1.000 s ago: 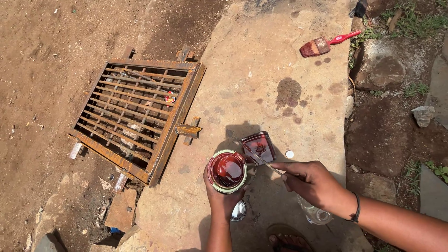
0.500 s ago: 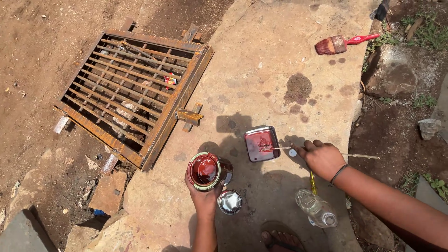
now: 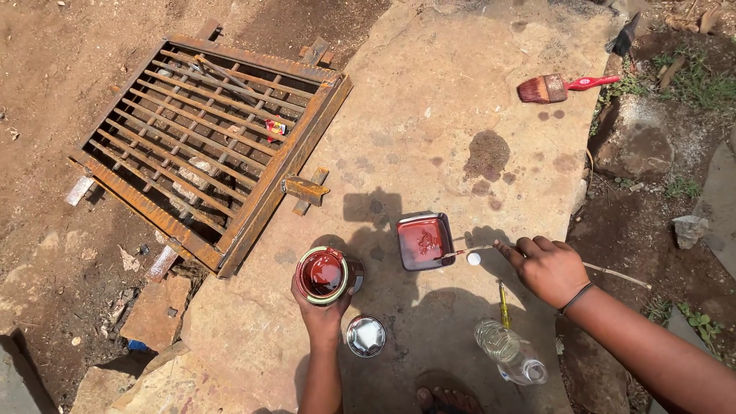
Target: Preparing and mixing paint with a liquid in a small container using a stick.
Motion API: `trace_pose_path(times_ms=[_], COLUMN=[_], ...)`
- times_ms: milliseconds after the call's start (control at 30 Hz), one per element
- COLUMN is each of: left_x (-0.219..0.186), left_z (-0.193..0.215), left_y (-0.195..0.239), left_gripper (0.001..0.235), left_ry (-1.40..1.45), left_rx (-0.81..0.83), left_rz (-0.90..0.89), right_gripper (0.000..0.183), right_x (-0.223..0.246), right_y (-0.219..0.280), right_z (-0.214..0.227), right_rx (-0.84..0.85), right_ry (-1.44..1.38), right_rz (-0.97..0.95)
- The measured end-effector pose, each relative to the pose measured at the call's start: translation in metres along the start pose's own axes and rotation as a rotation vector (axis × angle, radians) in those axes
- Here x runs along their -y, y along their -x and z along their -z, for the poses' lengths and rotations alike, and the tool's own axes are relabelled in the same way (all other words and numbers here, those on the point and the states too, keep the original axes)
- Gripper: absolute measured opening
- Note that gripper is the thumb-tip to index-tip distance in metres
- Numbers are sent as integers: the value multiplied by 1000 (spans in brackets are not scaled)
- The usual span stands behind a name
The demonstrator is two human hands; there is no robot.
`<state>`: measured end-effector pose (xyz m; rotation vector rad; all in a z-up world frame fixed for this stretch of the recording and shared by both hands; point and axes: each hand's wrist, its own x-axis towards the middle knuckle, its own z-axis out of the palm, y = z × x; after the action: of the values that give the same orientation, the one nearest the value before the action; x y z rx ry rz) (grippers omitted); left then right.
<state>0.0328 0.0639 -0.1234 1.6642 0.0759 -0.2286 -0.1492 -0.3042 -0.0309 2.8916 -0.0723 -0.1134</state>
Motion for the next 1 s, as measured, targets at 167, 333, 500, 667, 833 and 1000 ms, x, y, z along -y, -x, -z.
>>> trace_pose_path(times_ms=[167,333,500,667,833,1000], left_x=[19,38,54,71,62,46], left_z=[6,14,23,28,29,24], left_y=[-4,-5,-1,6,9,12], left_gripper=[113,112,110,110,111,110], left_ry=[27,-33,52,61,74,48], left_rx=[0,-22,12,16,72,86], left_rz=[-29,-174,-147,-100,-146,-53], right_gripper=[48,31,32,40,27,24], right_x=[12,20,11,1,6,23], right_y=[-12,-18,-1,15,9,-17], right_z=[1,-16,-7,3,8,17], right_rx=[-38,-137,-146,-166,-172,-121], right_ry=[-83,-157,-205,-239,-408,-469], right_rz=[-37,26,66,105,-84,-106])
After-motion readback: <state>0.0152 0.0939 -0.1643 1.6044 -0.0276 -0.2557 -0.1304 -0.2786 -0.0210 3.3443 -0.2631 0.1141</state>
